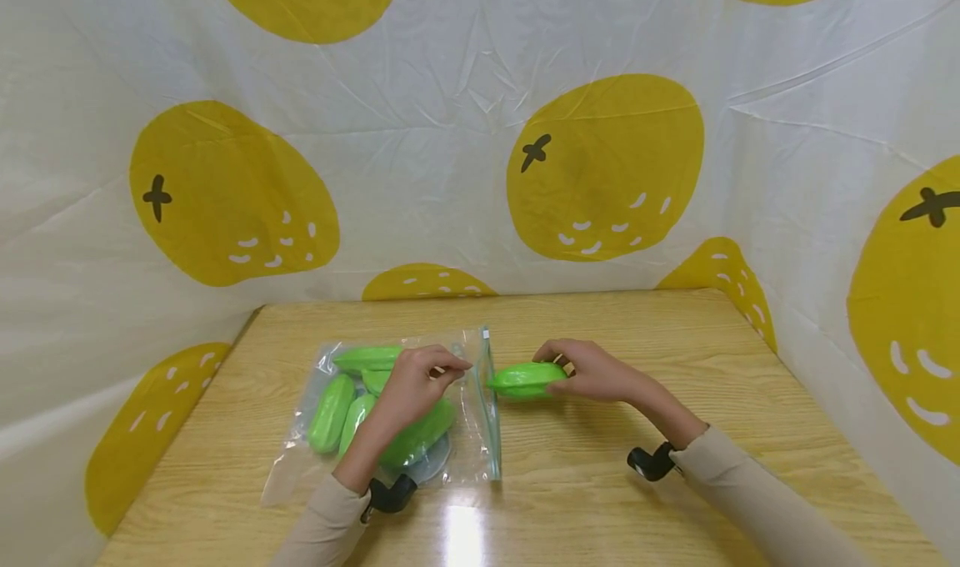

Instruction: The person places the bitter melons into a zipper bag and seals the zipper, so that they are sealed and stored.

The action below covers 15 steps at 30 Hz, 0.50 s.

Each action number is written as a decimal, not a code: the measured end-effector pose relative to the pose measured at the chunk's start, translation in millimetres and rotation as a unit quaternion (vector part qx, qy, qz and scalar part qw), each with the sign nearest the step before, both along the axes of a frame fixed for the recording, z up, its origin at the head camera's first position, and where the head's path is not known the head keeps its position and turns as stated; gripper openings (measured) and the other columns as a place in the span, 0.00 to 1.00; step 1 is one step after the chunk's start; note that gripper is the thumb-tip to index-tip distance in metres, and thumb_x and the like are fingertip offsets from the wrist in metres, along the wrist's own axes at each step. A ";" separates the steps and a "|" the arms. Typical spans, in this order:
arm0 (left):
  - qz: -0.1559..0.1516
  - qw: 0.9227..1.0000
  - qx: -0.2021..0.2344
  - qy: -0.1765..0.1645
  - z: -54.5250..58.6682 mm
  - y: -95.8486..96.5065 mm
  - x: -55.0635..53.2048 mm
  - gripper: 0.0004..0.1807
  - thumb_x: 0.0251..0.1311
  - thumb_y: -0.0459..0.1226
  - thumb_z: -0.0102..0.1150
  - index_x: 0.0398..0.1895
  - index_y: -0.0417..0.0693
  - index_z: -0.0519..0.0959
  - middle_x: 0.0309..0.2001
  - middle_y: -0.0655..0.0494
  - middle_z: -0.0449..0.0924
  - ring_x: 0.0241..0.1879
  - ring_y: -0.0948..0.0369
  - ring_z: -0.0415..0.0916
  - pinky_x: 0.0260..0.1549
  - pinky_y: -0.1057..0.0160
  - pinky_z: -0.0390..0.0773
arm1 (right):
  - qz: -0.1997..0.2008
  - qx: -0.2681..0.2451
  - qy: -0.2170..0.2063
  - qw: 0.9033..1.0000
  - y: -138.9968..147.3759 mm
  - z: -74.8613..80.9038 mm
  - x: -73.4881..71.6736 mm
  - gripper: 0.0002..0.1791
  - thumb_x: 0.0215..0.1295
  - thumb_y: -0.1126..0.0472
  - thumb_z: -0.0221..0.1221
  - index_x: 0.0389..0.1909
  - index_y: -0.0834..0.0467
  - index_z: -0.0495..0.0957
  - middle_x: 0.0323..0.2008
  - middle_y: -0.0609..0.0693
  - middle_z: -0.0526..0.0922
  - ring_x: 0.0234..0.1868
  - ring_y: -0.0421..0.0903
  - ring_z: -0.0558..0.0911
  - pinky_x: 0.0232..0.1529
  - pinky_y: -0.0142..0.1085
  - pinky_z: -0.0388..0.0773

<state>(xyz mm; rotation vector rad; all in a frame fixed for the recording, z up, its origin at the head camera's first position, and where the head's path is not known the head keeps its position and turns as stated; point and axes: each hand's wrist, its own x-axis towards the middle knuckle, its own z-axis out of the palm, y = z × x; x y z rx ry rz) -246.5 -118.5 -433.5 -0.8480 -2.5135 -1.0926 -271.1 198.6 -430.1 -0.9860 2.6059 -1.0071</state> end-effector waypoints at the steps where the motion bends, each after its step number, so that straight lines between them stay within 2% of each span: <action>1: 0.000 1.000 0.000 0.000 0.3 0.0 0.1 0.08 0.62 0.27 0.68 0.40 0.45 0.91 0.35 0.54 0.90 0.35 0.59 0.88 0.37 0.72 0.86 | 0.000 0.001 -0.001 1.000 -2.0 0.3 -0.9 0.20 0.65 0.63 0.68 0.56 0.60 0.79 0.52 0.56 0.85 0.53 0.55 0.84 0.46 0.37 0.87; 15: 0.002 1.000 0.000 -0.010 2.4 0.2 1.2 0.08 0.63 0.27 0.67 0.40 0.45 0.91 0.35 0.54 0.90 0.36 0.59 0.88 0.38 0.72 0.86 | 0.012 0.012 0.012 1.000 -31.5 2.6 -10.6 0.20 0.62 0.64 0.69 0.55 0.61 0.80 0.51 0.55 0.86 0.52 0.53 0.84 0.49 0.42 0.87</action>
